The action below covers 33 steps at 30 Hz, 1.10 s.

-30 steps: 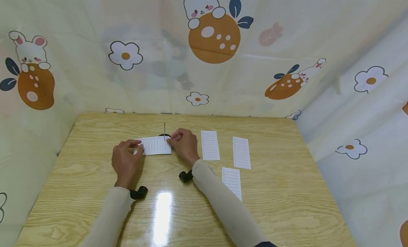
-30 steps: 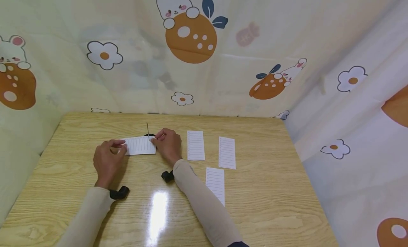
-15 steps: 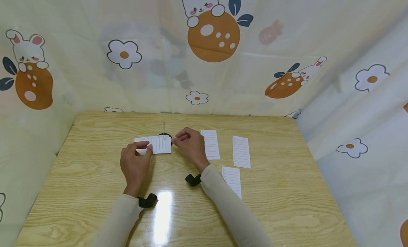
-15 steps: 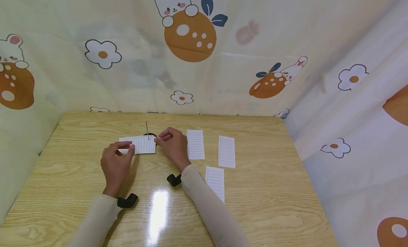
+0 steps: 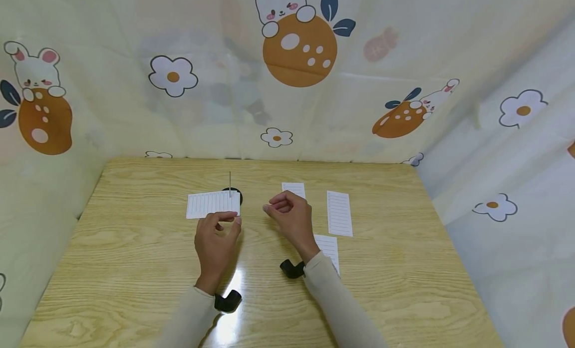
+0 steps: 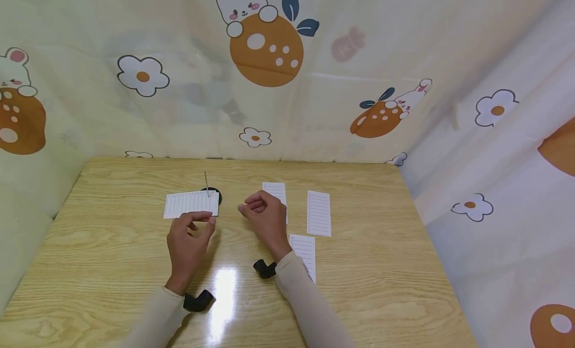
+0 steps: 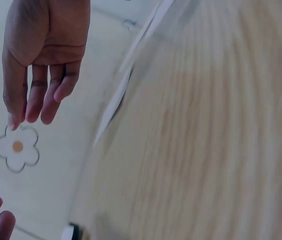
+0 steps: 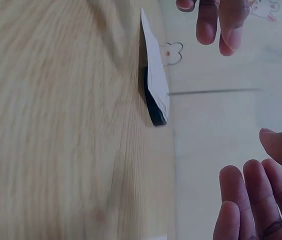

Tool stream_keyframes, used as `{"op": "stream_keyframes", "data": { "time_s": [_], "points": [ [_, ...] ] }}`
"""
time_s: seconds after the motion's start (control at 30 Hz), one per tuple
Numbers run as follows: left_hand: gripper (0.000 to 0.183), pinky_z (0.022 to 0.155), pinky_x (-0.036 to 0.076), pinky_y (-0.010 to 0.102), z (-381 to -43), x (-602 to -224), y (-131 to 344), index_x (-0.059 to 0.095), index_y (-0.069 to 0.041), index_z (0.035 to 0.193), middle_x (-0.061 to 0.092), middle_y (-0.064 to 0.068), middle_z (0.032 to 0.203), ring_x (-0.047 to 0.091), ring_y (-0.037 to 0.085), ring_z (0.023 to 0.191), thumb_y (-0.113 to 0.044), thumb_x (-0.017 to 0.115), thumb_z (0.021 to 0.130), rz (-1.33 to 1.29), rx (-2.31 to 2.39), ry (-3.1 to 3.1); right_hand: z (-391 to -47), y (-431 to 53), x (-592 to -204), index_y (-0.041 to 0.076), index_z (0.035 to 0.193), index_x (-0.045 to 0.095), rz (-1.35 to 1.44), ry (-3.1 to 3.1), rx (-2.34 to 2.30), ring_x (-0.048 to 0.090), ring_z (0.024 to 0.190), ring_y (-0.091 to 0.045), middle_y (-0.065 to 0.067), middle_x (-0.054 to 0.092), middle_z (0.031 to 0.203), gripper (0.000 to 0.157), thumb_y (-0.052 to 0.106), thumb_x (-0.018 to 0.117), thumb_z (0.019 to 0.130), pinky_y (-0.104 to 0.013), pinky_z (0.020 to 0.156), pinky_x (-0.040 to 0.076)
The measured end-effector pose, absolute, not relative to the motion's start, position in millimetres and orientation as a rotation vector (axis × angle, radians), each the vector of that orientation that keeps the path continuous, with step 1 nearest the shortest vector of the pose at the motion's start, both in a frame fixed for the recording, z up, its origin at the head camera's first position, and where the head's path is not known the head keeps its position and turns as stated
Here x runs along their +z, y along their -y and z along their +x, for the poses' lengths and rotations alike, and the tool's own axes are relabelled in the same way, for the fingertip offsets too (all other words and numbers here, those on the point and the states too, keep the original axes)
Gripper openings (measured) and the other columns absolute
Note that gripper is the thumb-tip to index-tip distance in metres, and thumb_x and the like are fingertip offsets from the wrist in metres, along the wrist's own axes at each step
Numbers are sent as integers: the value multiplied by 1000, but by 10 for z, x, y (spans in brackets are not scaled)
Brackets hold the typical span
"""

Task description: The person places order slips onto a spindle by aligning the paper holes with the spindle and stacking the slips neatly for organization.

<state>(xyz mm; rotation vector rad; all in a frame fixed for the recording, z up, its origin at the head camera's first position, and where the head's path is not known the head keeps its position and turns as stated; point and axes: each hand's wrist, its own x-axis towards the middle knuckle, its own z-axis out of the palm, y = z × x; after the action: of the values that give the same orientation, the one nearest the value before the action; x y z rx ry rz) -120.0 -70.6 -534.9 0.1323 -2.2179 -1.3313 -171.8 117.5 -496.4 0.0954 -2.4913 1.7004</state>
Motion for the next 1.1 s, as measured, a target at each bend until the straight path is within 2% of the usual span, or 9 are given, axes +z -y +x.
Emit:
{"op": "stream_keyframes", "data": {
  "time_s": [0.27, 0.43, 0.63, 0.83, 1.1],
  "points": [
    [17, 69, 42, 33, -1020, -5363, 356, 75, -23, 97, 71, -7, 90, 53, 19, 78, -23, 82, 81, 76, -1417, 2254, -1546, -1516, -4947, 10, 93, 73, 35, 2457, 1720, 69, 77, -18, -4, 72, 85, 23, 26, 84, 80, -25, 71, 57],
    [17, 70, 43, 33, -885, -5383, 136, 74, -26, 98, 71, -10, 91, 53, 18, 78, -26, 80, 83, 62, -1463, 2315, -1461, -1714, -4982, 5, 95, 73, -21, 2461, 1717, 70, 80, -21, -6, 73, 87, 24, 20, 84, 80, -27, 72, 58],
    [18, 69, 44, 31, -759, -5436, -77, 73, -28, 98, 69, -13, 91, 53, 17, 78, -27, 80, 82, 22, -1483, 2326, -1389, -1941, -5089, 4, 97, 73, -72, 2473, 1705, 71, 79, -18, -5, 73, 87, 24, 16, 85, 79, -24, 70, 58],
    [21, 67, 43, 27, -644, -5500, -272, 72, -29, 98, 69, -14, 91, 51, 14, 75, -26, 82, 80, -53, -1460, 2331, -1308, -2179, -5151, 9, 99, 74, -104, 2572, 1568, 70, 85, -16, -3, 75, 94, 24, 16, 84, 79, -23, 74, 56],
    [26, 66, 43, 23, -522, -5505, -469, 72, -29, 96, 68, -15, 90, 51, 13, 75, -22, 86, 76, -130, -1466, 2351, -1245, -2424, -5227, 17, 100, 75, -110, 2717, 1320, 67, 97, -19, 5, 73, 104, 25, 17, 86, 77, -36, 82, 51]
  ]
}}
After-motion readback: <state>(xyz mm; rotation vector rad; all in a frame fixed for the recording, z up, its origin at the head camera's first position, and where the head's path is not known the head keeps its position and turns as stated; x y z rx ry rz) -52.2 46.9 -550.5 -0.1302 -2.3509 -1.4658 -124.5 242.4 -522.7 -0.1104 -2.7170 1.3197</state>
